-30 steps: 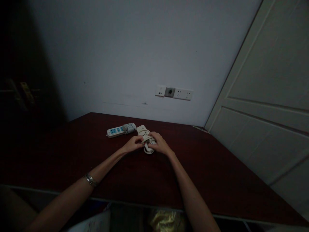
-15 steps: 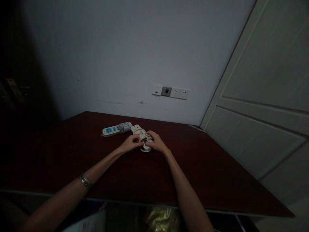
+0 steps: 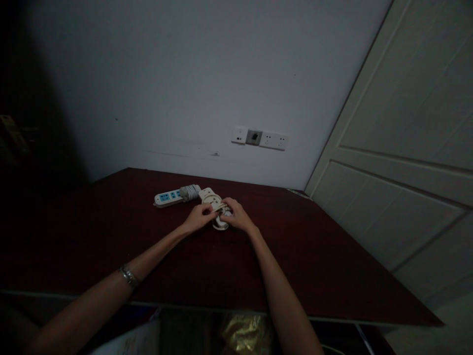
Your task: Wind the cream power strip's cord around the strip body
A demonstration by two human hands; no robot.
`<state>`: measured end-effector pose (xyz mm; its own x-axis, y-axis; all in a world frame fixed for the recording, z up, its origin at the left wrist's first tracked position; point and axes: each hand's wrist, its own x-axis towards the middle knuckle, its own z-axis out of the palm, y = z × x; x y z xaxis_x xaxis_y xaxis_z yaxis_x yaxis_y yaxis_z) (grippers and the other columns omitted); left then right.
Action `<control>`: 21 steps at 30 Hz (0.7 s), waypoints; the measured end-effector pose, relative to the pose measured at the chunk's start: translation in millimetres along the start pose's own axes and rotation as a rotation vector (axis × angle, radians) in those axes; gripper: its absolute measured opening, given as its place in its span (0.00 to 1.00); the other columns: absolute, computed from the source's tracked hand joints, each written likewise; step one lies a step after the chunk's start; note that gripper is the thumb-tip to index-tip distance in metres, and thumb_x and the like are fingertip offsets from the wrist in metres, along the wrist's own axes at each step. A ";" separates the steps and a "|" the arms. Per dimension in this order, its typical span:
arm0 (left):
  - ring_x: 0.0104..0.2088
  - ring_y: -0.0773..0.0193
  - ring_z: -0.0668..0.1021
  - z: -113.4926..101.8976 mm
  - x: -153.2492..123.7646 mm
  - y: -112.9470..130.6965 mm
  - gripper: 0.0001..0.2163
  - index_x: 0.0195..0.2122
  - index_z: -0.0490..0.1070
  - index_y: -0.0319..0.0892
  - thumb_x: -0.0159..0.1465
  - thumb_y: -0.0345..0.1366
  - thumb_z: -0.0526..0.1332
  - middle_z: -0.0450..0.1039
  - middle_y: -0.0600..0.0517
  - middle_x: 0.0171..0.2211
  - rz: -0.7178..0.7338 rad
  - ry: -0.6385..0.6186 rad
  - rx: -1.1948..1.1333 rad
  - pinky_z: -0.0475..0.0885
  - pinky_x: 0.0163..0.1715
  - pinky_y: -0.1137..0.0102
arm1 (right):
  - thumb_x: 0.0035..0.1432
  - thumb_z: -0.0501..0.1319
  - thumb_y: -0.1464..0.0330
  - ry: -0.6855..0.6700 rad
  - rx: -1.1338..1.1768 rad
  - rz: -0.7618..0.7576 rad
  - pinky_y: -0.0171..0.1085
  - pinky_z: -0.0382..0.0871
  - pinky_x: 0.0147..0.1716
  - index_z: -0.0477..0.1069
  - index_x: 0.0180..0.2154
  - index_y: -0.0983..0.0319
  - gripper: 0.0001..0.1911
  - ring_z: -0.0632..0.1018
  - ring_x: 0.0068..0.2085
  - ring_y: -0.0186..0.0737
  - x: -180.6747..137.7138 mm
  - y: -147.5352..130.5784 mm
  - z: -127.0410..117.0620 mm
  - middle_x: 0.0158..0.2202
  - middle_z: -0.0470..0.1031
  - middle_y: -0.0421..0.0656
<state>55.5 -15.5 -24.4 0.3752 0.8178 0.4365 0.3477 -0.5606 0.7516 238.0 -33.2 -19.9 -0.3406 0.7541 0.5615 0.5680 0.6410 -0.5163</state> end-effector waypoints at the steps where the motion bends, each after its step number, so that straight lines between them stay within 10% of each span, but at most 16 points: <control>1: 0.23 0.69 0.65 0.1 -0.2 0.6 0.09 0.19 0.64 0.39 0.52 0.38 0.59 0.62 0.57 0.19 -0.002 0.010 0.003 0.58 0.24 0.74 | 0.45 0.60 0.69 -0.001 0.000 0.001 0.35 0.62 0.38 0.66 0.41 0.62 0.18 0.68 0.38 0.38 0.2 -0.5 0.0 0.38 0.67 0.42; 14: 0.33 0.63 0.74 -12.3 11.4 -12.4 0.08 0.30 0.73 0.36 0.55 0.30 0.54 0.73 0.50 0.30 0.116 -0.088 -0.060 0.68 0.37 0.69 | 0.42 0.60 0.69 0.118 0.014 0.077 0.34 0.62 0.35 0.68 0.38 0.62 0.16 0.70 0.34 0.37 2.1 3.1 4.2 0.33 0.70 0.39; 21: 0.59 0.52 0.57 -27.7 2.5 -17.9 0.32 0.58 0.57 0.38 0.49 0.22 0.56 0.56 0.41 0.59 0.450 0.033 0.397 0.54 0.57 0.54 | 0.40 0.63 0.68 0.151 0.280 0.200 0.34 0.65 0.32 0.69 0.37 0.63 0.18 0.71 0.31 0.36 3.7 -16.8 -5.8 0.31 0.71 0.39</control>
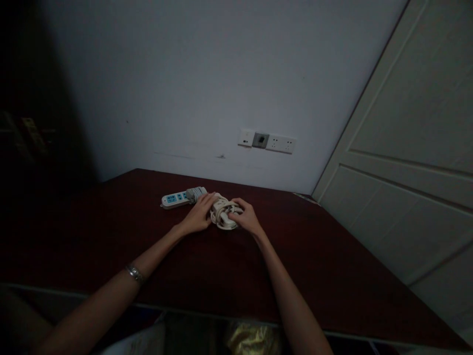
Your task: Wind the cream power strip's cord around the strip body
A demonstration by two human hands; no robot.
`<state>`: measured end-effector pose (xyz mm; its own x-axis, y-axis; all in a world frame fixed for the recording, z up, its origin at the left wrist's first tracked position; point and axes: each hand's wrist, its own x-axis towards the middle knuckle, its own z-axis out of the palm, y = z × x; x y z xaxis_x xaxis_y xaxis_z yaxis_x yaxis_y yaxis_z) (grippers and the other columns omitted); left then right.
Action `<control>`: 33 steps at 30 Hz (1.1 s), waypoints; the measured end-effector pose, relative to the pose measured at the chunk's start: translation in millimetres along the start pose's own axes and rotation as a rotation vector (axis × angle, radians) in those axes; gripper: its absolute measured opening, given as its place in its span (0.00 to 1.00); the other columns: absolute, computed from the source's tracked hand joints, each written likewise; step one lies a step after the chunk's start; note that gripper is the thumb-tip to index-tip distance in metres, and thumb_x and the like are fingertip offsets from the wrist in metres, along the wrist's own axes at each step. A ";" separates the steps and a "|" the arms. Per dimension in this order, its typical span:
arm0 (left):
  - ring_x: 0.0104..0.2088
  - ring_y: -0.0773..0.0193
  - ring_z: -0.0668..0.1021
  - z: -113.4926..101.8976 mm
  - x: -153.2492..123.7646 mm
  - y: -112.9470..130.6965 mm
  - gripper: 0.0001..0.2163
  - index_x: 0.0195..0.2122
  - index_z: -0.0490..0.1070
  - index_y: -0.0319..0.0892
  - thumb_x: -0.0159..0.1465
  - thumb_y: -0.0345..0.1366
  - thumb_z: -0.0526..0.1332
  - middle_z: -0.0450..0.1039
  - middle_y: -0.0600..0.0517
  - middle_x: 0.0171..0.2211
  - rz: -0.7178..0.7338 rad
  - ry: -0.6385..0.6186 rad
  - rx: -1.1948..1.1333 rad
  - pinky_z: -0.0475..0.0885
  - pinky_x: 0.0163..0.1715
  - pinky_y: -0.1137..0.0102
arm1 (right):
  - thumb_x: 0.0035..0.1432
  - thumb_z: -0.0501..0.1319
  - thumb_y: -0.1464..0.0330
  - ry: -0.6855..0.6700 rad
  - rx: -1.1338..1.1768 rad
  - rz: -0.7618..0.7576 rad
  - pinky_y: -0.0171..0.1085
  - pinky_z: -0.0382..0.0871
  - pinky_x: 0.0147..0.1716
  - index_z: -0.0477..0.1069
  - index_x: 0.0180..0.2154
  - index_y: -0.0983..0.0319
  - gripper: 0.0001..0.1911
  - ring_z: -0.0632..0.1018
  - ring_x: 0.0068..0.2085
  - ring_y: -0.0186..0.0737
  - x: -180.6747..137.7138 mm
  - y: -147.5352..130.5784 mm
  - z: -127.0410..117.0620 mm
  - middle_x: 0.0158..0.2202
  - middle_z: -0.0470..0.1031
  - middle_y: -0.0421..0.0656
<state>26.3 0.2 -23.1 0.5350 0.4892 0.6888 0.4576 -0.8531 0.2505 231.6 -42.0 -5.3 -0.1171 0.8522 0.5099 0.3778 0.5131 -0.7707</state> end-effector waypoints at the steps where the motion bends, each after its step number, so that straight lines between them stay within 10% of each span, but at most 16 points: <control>1: 0.61 0.51 0.53 -1.6 -1.9 2.0 0.34 0.60 0.53 0.39 0.50 0.24 0.57 0.51 0.42 0.62 0.037 -0.044 0.064 0.51 0.58 0.53 | 0.40 0.63 0.67 -0.011 0.030 0.018 0.34 0.65 0.32 0.69 0.37 0.63 0.18 0.71 0.31 0.36 -0.4 -4.8 -0.8 0.31 0.72 0.39; 7: 0.61 0.54 0.56 -6.7 -4.0 8.9 0.27 0.60 0.54 0.42 0.59 0.34 0.57 0.55 0.42 0.60 0.140 -0.187 0.201 0.48 0.59 0.53 | 0.38 0.68 0.65 -0.125 0.102 0.105 0.37 0.67 0.35 0.71 0.36 0.63 0.20 0.72 0.32 0.37 -4.7 -23.4 -2.6 0.31 0.73 0.40; 15: 0.50 0.54 0.65 -19.8 -3.2 10.3 0.25 0.55 0.61 0.43 0.56 0.25 0.56 0.62 0.44 0.52 0.065 -0.071 0.223 0.64 0.49 0.59 | 0.42 0.67 0.63 -0.066 0.202 0.047 0.39 0.66 0.42 0.67 0.40 0.60 0.20 0.73 0.42 0.42 -7.8 -34.9 -21.2 0.42 0.71 0.44; 27: 0.50 0.55 0.66 -15.4 -8.7 13.2 0.25 0.55 0.61 0.44 0.55 0.29 0.57 0.63 0.44 0.52 0.089 -0.142 0.183 0.66 0.48 0.62 | 0.48 0.61 0.52 -0.148 0.030 0.203 0.30 0.56 0.20 0.66 0.20 0.63 0.21 0.64 0.21 0.30 -10.0 -37.3 -17.1 0.18 0.63 0.36; 33: 0.50 0.55 0.67 -11.8 -9.2 8.8 0.24 0.54 0.62 0.38 0.54 0.26 0.56 0.63 0.42 0.52 0.130 -0.065 0.121 0.65 0.50 0.63 | 0.47 0.60 0.49 0.108 0.305 0.241 0.32 0.56 0.18 0.73 0.21 0.65 0.24 0.64 0.19 0.31 -6.8 -31.9 1.1 0.17 0.68 0.40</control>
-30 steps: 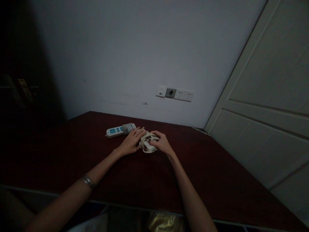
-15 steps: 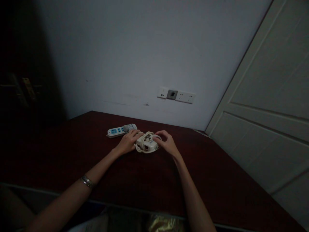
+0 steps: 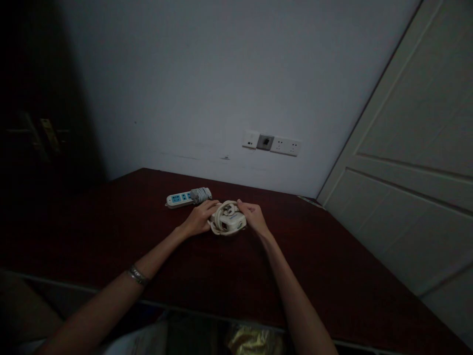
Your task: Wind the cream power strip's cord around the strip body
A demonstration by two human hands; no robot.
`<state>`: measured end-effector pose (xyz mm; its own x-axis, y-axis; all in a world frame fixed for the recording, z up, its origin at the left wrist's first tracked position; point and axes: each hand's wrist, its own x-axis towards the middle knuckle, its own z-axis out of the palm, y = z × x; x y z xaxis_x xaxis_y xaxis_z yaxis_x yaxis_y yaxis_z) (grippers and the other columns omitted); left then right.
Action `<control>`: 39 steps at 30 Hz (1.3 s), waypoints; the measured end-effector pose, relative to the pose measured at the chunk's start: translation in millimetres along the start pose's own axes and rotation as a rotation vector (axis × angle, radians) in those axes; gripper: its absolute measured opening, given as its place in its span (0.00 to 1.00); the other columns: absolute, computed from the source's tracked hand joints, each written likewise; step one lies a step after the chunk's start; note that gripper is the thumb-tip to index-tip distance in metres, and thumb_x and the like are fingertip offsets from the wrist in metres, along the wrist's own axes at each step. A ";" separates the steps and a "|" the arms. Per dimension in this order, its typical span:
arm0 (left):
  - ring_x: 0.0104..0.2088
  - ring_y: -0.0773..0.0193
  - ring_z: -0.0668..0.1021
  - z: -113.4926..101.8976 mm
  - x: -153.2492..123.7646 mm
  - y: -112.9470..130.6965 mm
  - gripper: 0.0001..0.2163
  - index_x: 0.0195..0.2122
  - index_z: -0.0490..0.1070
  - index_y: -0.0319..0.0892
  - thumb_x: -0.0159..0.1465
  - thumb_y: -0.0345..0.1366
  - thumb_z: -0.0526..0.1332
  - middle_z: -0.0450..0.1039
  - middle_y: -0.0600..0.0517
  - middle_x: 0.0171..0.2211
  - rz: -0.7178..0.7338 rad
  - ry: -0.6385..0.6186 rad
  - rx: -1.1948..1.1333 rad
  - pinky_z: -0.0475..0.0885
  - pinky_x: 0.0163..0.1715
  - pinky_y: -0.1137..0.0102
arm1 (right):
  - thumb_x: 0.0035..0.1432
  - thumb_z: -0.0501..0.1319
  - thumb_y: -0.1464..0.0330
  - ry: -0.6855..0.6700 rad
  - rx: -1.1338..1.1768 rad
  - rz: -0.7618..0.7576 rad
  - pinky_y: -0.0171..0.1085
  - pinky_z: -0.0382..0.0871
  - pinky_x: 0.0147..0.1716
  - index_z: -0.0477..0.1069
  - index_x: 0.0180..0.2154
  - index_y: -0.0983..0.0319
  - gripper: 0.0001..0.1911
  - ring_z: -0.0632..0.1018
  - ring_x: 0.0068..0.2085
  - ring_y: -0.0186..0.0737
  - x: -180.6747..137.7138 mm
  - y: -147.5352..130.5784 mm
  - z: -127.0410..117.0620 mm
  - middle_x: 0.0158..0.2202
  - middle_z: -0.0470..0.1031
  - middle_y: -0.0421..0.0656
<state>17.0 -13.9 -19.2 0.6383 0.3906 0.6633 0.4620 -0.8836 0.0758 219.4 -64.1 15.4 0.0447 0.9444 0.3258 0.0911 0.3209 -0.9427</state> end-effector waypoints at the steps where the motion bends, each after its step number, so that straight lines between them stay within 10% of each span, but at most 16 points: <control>1: 0.50 0.55 0.67 0.5 -0.3 -0.7 0.24 0.54 0.63 0.37 0.54 0.25 0.56 0.64 0.41 0.52 0.005 0.004 -0.018 0.65 0.50 0.63 | 0.47 0.61 0.49 0.008 0.028 0.004 0.32 0.55 0.18 0.73 0.21 0.65 0.24 0.64 0.18 0.31 0.1 1.9 2.0 0.17 0.68 0.40; 11: 0.50 0.56 0.69 0.2 -0.9 -0.3 0.23 0.53 0.64 0.39 0.54 0.26 0.56 0.64 0.43 0.52 0.025 -0.002 -0.076 0.65 0.50 0.63 | 0.40 0.67 0.56 0.042 0.201 0.032 0.31 0.59 0.18 0.73 0.20 0.64 0.17 0.67 0.19 0.31 -3.6 4.8 4.7 0.19 0.72 0.41; 24: 0.53 0.56 0.68 2.2 2.1 0.5 0.24 0.54 0.64 0.39 0.54 0.23 0.57 0.65 0.42 0.52 0.063 0.191 -0.328 0.63 0.53 0.60 | 0.50 0.61 0.56 -0.161 0.674 0.160 0.22 0.39 0.08 0.48 0.13 0.62 0.27 0.44 0.12 0.21 1.8 -4.6 -14.8 0.10 0.45 0.30; 32: 0.34 0.59 0.76 2.5 11.3 14.7 0.16 0.38 0.71 0.33 0.49 0.34 0.65 0.75 0.46 0.34 -0.456 0.241 -0.774 0.71 0.37 0.67 | 0.64 0.48 0.59 -0.061 0.990 0.265 0.23 0.39 0.08 0.53 0.21 0.61 0.21 0.45 0.12 0.23 3.9 -9.2 -23.8 0.13 0.45 0.29; 39: 0.38 0.57 0.75 4.3 17.6 5.3 0.20 0.42 0.67 0.35 0.48 0.37 0.64 0.73 0.45 0.39 -0.717 0.484 -1.005 0.70 0.39 0.65 | 0.64 0.47 0.62 0.046 1.077 0.217 0.26 0.45 0.10 0.54 0.23 0.61 0.18 0.49 0.12 0.25 -36.6 -25.8 7.6 0.13 0.46 0.29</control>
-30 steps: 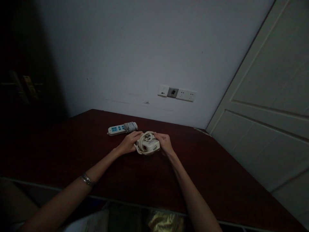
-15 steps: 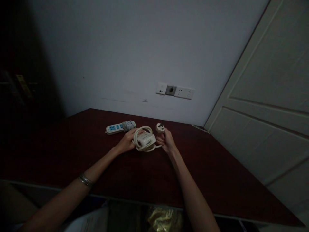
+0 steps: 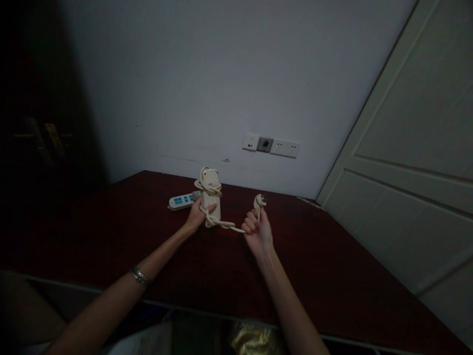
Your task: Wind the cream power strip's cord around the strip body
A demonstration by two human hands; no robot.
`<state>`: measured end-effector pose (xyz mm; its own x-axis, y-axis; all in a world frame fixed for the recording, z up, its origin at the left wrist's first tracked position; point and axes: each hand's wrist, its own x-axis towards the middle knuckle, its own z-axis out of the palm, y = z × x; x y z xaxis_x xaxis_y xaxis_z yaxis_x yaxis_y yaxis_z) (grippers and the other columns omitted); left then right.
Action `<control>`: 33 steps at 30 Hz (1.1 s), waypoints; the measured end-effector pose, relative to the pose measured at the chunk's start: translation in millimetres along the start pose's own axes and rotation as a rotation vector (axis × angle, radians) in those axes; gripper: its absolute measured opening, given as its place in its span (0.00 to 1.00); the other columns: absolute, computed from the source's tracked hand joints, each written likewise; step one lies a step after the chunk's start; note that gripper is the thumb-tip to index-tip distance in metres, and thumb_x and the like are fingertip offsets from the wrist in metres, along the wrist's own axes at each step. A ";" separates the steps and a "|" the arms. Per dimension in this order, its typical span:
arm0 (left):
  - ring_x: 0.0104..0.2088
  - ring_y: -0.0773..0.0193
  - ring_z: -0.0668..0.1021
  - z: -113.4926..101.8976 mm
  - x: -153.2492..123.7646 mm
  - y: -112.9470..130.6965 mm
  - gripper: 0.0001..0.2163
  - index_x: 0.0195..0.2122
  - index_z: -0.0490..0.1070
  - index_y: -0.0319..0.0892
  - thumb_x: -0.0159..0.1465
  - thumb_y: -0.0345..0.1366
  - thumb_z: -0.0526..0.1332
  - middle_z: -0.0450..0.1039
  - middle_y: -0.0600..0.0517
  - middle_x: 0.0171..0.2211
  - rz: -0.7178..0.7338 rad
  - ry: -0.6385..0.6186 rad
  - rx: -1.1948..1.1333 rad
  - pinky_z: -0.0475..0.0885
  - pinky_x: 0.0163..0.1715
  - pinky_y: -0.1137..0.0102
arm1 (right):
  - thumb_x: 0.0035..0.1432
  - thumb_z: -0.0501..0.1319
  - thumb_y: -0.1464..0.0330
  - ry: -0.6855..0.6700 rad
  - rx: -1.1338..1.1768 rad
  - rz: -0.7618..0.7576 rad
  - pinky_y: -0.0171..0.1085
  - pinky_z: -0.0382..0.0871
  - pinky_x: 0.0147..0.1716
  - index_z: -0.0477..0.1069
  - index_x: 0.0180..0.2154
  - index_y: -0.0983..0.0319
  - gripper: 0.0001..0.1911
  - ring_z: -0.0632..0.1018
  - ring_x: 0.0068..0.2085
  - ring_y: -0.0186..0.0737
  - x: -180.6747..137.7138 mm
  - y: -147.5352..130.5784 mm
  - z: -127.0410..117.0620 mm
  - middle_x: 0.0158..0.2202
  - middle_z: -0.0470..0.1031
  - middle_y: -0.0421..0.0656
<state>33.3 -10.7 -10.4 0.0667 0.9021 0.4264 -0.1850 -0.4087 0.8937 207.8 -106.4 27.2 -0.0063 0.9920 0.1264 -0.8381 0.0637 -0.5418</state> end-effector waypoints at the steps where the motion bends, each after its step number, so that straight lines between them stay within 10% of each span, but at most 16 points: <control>1: 0.39 0.57 0.75 -1.1 1.7 -0.9 0.21 0.43 0.66 0.35 0.48 0.36 0.64 0.73 0.45 0.40 -0.019 0.031 -0.025 0.70 0.40 0.65 | 0.64 0.47 0.62 0.012 0.006 -0.003 0.26 0.45 0.10 0.54 0.23 0.61 0.18 0.48 0.12 0.25 -6.6 3.2 6.6 0.13 0.46 0.29; 17: 0.33 0.63 0.73 -8.1 8.1 -3.3 0.23 0.43 0.68 0.35 0.43 0.27 0.64 0.72 0.51 0.34 0.065 -0.118 0.428 0.68 0.35 0.70 | 0.57 0.57 0.59 0.145 -0.153 0.003 0.28 0.42 0.15 0.59 0.21 0.63 0.18 0.42 0.16 0.25 -95.4 29.5 97.2 0.14 0.42 0.29; 24: 0.27 0.67 0.69 -7.9 3.3 12.4 0.14 0.33 0.69 0.36 0.43 0.28 0.63 0.68 0.55 0.26 0.063 -0.108 0.529 0.65 0.28 0.73 | 0.56 0.58 0.58 0.184 -0.166 -0.016 0.28 0.48 0.15 0.58 0.21 0.62 0.19 0.43 0.17 0.26 -112.9 37.3 78.8 0.15 0.41 0.29; 33: 0.28 0.67 0.69 -11.0 9.3 8.2 0.16 0.35 0.64 0.39 0.43 0.31 0.63 0.67 0.55 0.27 0.065 -0.038 0.267 0.65 0.30 0.71 | 0.65 0.45 0.67 0.244 -0.111 -0.212 0.26 0.51 0.13 0.56 0.23 0.62 0.17 0.46 0.15 0.26 -68.5 -24.1 33.4 0.16 0.42 0.30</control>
<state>21.6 -4.1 -0.6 0.1004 0.8690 0.4845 0.0748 -0.4922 0.8672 210.3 -179.6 59.3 0.3038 0.9514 0.0506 -0.7422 0.2697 -0.6135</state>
